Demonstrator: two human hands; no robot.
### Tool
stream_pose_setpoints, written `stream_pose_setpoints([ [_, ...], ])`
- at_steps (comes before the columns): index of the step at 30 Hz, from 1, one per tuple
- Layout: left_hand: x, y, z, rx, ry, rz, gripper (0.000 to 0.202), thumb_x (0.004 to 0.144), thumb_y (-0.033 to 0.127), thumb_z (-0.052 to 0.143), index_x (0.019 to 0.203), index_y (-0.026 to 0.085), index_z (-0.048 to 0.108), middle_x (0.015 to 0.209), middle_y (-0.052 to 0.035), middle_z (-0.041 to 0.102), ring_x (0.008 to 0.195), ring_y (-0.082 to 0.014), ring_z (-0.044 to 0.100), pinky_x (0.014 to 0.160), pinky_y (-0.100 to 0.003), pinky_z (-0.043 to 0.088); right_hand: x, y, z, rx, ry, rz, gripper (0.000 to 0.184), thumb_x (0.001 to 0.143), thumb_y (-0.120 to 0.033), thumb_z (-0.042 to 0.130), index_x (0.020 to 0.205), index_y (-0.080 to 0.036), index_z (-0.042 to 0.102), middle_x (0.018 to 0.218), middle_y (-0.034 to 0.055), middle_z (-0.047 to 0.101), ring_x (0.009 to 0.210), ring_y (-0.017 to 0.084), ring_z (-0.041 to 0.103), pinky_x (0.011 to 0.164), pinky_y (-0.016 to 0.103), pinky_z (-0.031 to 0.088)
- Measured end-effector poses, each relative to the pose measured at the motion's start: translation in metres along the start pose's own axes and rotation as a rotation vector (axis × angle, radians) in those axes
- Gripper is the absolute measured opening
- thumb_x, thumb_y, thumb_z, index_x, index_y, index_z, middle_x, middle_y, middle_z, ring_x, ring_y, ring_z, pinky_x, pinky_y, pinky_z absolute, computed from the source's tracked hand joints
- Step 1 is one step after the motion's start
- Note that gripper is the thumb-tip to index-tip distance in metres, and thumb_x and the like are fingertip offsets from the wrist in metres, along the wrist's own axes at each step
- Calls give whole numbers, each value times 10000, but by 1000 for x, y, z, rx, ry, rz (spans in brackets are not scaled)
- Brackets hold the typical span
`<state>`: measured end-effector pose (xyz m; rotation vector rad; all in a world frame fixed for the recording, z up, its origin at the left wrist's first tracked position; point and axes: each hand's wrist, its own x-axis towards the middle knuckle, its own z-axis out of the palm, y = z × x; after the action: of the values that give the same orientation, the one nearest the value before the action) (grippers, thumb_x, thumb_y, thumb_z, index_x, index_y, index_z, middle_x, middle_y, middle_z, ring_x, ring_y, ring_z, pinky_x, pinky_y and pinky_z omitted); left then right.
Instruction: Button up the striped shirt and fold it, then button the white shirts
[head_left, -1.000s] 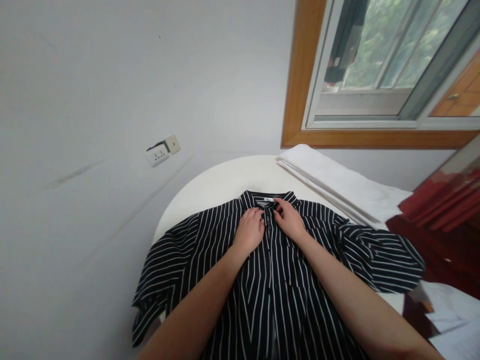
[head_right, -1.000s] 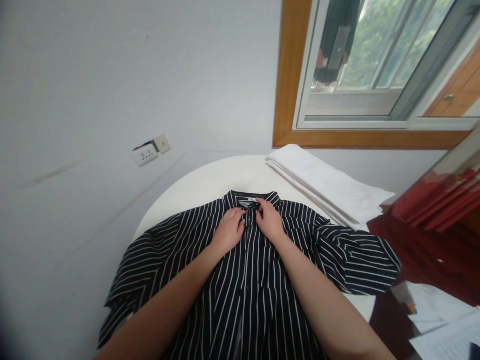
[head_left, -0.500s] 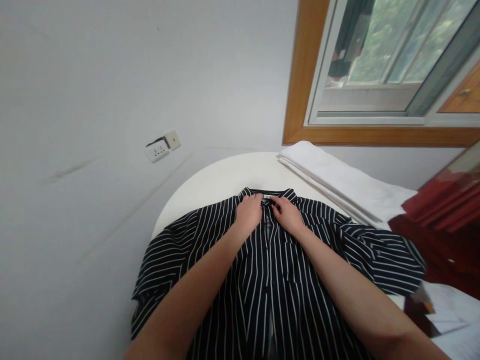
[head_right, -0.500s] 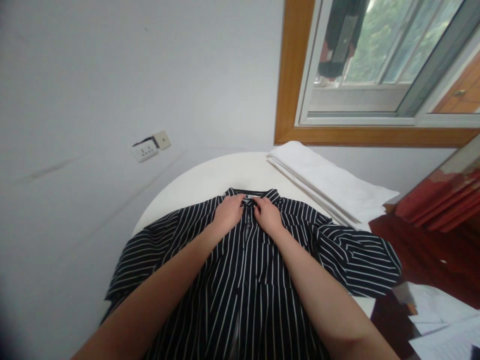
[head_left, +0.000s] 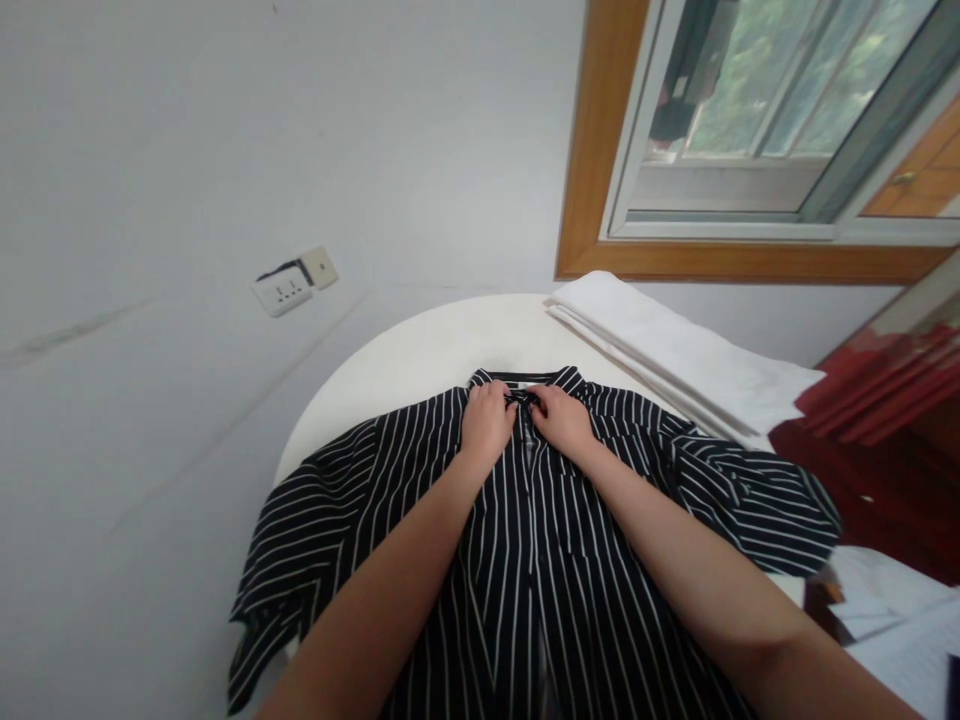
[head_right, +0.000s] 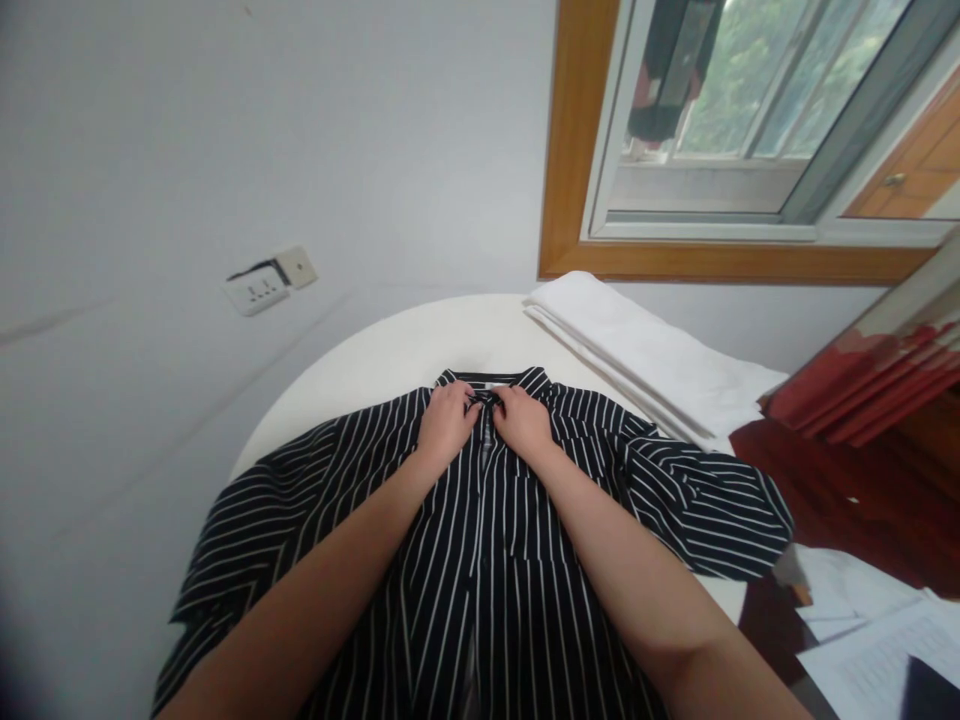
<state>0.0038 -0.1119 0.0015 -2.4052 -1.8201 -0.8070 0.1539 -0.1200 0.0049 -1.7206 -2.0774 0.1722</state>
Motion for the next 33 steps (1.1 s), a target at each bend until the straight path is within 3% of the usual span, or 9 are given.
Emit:
stream_pose_setpoints([
  [16,2,-5,6,19,10,32,196,877,270,544,1009,152,628,952,-82,592,959,-230,505,895,-350,423,10,8,8,166,83,-12,305,812,-166,527,1092,-201,644,823,19,614,787,157,565,726,255,419],
  [22,4,-7,7,-10,-1,25,178,872,254,548,997,161,632,951,-76,599,942,-217,526,886,-334,427,10,9,9,149,65,-24,402,817,-184,535,1206,-239,616,851,21,629,772,163,570,720,265,424],
  [33,6,-1,2,-12,-56,-30,186,896,290,511,998,178,619,983,-78,604,951,-217,547,854,-332,422,9,10,10,198,96,-44,333,771,-139,522,1064,-224,655,806,16,606,753,163,554,706,265,410],
])
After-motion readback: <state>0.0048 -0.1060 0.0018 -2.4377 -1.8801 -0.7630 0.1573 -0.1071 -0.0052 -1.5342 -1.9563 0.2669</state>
